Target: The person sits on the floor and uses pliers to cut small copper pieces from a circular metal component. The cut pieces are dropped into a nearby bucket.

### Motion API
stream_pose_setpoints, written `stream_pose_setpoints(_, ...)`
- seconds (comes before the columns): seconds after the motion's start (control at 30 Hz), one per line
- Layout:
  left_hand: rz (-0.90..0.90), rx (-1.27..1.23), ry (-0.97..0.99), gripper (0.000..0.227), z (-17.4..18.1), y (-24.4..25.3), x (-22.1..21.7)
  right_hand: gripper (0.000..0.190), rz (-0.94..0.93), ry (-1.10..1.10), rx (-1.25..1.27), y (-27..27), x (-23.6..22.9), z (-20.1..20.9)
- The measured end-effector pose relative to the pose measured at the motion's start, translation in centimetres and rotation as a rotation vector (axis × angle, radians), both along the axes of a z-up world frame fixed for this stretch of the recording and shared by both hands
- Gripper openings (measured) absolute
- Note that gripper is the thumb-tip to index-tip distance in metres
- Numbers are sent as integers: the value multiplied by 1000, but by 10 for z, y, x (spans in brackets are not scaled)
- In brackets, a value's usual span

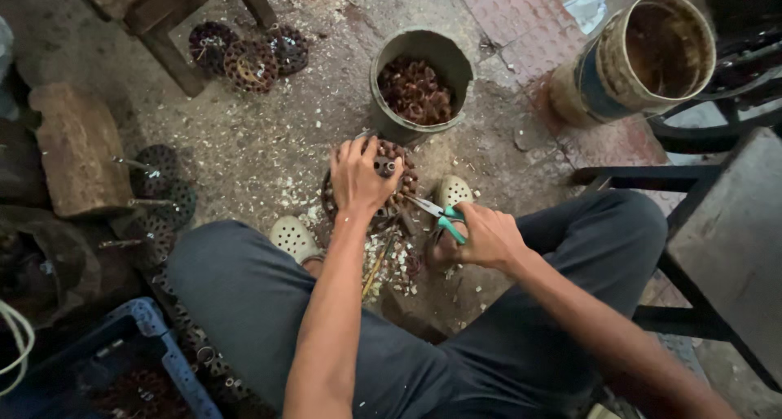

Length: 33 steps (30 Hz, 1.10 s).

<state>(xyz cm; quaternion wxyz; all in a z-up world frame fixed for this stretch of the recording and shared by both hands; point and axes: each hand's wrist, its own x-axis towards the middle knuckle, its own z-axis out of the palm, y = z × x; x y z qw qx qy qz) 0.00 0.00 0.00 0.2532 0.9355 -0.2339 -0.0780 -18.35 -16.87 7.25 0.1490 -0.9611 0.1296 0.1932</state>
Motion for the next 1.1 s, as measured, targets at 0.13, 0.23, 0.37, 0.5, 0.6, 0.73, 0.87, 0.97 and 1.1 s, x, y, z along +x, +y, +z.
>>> stream_pose_setpoints(0.13, -95, -176, -230, 73, -16, -6, 9, 49, -7, 63, 4, -4, 9, 8)
stream_pose_setpoints(0.23, -134, -152, -56, 66, -17, -7, 13, 46, -21, 73, 16, -3, 12, 7)
stream_pose_setpoints(0.37, -90, -180, 30, 55, -2, 1, 16, 37, -66, -95, 81, 2, 2, 5)
stream_pose_setpoints(0.5, -115, -86, -15, 59, 17, 21, 7, 32, -74, -167, 141, 4, -8, 4)
stream_pose_setpoints(0.6, -99, -47, 37, 63, 24, 36, -5, 38, -94, 8, 157, 9, -14, -4)
stream_pose_setpoints(0.73, -144, -125, -128, 66, 18, 40, -14, 64, -54, 88, 308, 6, -6, -31)
stream_pose_setpoints(0.87, -154, -184, -130, 67, 4, 44, -14, 82, -398, 337, 838, -12, -6, -42)
stream_pose_setpoints(0.97, -152, -172, -125, 65, -2, 42, -10, 80, -634, 428, 1299, -15, 1, -45)
stream_pose_setpoints(1.1, -143, -179, -154, 61, -3, 41, -12, 81, -927, 462, 1604, 19, -15, -51)
